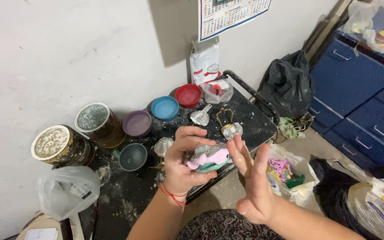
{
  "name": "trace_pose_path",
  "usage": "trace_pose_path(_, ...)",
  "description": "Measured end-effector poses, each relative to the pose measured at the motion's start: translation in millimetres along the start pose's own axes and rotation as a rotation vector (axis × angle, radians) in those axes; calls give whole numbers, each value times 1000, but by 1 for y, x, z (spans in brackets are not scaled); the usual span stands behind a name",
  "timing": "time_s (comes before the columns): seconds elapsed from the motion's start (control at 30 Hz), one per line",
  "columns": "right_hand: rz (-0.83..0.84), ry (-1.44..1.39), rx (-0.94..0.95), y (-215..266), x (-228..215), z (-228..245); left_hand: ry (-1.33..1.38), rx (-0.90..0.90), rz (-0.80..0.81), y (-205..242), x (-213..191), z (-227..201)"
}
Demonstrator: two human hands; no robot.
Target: The person mixes a white powder in a red bowl using a green spatula. They then apply the mixture to a pink flower-shaped object and a silver-colored object, rubbing the substance onto their surfaces.
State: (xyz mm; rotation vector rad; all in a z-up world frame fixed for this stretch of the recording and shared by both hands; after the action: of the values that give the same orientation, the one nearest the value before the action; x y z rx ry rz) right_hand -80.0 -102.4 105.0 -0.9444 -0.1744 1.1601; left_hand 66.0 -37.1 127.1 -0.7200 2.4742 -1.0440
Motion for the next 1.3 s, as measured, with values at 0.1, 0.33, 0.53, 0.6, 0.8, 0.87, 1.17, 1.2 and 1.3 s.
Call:
trace_pose_path(0.1,89,132,1,13,4,-8,-76,48,-8,-2,-3,-13)
trace_pose_path(0.33,80,555,-166,1,-19,6,-182,75,-61,0,-18,-9)
trace_pose_path(0.53,66,100,-69,0,-18,-7,-387,137,13,-11,-1,-24)
trace_pose_path(0.6,2,-21,-33,5,-17,-12,-487,194,26,-11,6,-31)
trace_pose_path(0.8,75,267,-74,20,-3,-17,-627,256,-16,-13,7,-43)
trace_pose_path(0.87,111,353,-97,13,-8,-11,-665,257,-31,-16,4,-46)
trace_pose_path(1.17,101,344,-210,-19,-40,8,-748,218,57,-22,5,-49)
trace_pose_path(1.2,131,351,-312,-25,-33,18,-755,197,109,-24,10,-48)
trace_pose_path(1.3,173,454,-253,-10,-31,5,-729,197,135,-24,14,-52)
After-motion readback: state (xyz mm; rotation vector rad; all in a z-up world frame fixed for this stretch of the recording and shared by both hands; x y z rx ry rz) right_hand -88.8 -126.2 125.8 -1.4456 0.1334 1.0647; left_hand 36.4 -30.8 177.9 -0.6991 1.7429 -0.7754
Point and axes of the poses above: each hand's wrist, its own y-axis away from the middle knuckle, its own x-axis out of the palm, z = x × y, the point moved 10 cm from there along -y, towards the middle knuckle, and after that the axes turned 6 degrees about z, right-handed, at the moved point
